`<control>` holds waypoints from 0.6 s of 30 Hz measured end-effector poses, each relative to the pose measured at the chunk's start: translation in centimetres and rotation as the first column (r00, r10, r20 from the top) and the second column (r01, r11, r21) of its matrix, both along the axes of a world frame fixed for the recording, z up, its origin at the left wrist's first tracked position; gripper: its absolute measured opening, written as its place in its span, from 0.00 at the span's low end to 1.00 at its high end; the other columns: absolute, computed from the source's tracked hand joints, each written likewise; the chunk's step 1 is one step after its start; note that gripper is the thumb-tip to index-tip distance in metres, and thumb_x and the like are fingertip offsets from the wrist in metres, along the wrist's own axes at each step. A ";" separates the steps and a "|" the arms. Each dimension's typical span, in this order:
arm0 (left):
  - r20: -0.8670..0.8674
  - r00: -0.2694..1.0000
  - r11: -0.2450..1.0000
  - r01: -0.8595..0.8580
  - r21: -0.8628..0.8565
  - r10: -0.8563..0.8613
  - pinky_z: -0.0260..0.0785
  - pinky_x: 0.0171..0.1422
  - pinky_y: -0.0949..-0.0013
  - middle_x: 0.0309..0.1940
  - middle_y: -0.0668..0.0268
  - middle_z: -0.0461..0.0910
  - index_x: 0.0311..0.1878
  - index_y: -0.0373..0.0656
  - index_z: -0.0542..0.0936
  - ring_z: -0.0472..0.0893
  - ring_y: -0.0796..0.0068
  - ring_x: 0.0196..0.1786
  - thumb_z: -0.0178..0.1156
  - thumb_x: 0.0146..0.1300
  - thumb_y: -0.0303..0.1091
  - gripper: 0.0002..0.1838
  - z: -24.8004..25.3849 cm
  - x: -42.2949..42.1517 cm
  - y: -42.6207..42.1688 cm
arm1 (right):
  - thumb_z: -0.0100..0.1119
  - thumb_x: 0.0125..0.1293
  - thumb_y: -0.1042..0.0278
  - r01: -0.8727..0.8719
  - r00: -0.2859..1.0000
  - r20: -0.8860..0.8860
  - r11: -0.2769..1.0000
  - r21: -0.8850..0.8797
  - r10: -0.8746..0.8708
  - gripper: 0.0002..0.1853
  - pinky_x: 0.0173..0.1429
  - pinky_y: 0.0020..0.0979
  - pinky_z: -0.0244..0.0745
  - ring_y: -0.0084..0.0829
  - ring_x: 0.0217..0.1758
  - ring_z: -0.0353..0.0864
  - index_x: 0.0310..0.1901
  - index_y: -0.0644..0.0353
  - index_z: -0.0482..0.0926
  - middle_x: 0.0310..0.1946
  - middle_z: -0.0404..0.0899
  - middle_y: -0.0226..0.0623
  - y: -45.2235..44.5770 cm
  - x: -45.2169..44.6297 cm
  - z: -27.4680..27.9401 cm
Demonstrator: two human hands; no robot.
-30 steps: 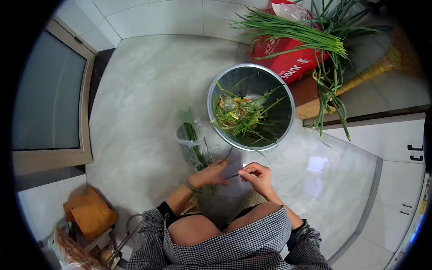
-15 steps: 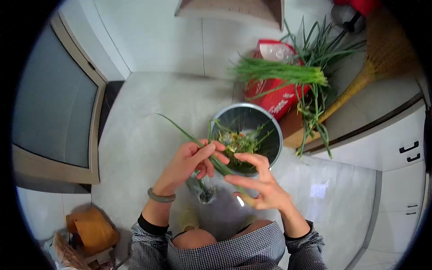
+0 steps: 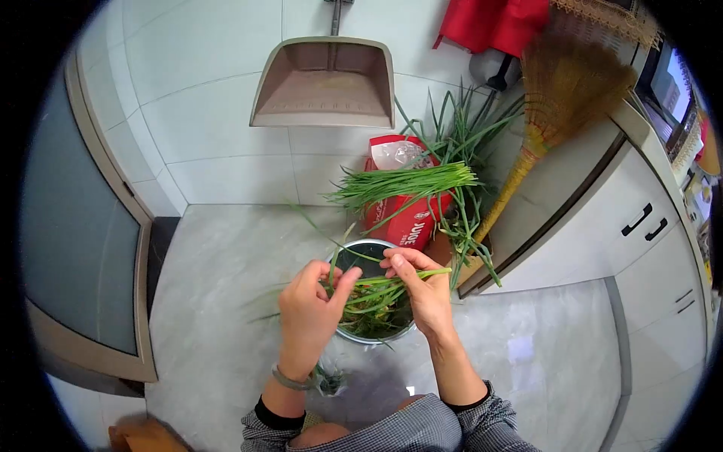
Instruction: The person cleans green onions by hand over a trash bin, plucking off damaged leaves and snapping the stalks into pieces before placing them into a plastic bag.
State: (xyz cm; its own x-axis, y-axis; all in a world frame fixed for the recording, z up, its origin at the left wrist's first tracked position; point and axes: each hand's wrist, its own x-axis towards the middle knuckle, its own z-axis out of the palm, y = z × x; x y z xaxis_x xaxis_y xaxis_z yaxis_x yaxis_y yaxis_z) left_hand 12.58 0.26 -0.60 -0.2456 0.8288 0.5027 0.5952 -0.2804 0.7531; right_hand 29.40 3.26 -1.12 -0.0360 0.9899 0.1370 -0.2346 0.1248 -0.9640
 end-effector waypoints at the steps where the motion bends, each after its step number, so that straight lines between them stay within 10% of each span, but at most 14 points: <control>1: 0.046 0.999 1.000 0.003 0.007 -0.003 0.59 0.21 0.72 0.18 0.69 0.76 0.31 0.39 0.78 0.67 0.78 0.14 0.71 0.56 0.40 0.15 -0.2 0.4 -0.1 | 0.61 0.67 0.70 -0.025 0.998 -0.059 0.999 -0.026 0.023 0.12 0.49 0.23 0.72 0.21 0.41 0.77 0.48 0.68 0.80 0.40 0.82 0.38 -0.2 0.2 -0.2; 8: -0.172 0.956 0.963 -0.254 -0.093 0.235 0.68 0.33 0.65 0.39 0.61 0.80 0.50 0.38 0.77 0.75 0.68 0.25 0.72 0.53 0.37 0.23 -0.5 -0.9 -0.8 | 0.64 0.62 0.76 -0.130 0.971 -0.187 0.987 0.096 0.146 0.16 0.53 0.23 0.74 0.22 0.50 0.78 0.52 0.67 0.78 0.51 0.80 0.39 -1.4 1.5 -1.1; 11: -0.268 0.900 0.937 -0.311 0.159 0.344 0.69 0.38 0.67 0.55 0.56 0.75 0.62 0.36 0.71 0.77 0.66 0.35 0.71 0.53 0.36 0.34 0.4 -0.8 -1.0 | 0.64 0.62 0.78 -0.133 0.979 -0.145 0.986 0.098 0.146 0.17 0.53 0.23 0.74 0.23 0.51 0.79 0.53 0.67 0.77 0.51 0.80 0.39 -1.4 1.9 -1.2; 17: -0.331 0.909 0.962 -0.202 0.182 0.254 0.71 0.41 0.71 0.64 0.56 0.71 0.67 0.37 0.68 0.77 0.70 0.38 0.71 0.54 0.36 0.38 1.7 0.1 -2.1 | 0.62 0.63 0.80 -0.065 0.996 -0.062 0.993 0.100 0.072 0.13 0.51 0.22 0.75 0.23 0.48 0.80 0.50 0.70 0.80 0.50 0.80 0.39 -1.6 1.8 -1.4; 18: -0.207 0.978 0.997 0.003 0.083 0.014 0.70 0.39 0.73 0.61 0.58 0.73 0.65 0.38 0.71 0.76 0.74 0.35 0.71 0.54 0.35 0.35 1.7 0.5 -2.0 | 0.62 0.63 0.80 -0.065 0.995 -0.063 0.993 0.099 0.071 0.13 0.51 0.22 0.75 0.23 0.48 0.80 0.50 0.70 0.80 0.50 0.80 0.39 -1.7 1.7 -1.6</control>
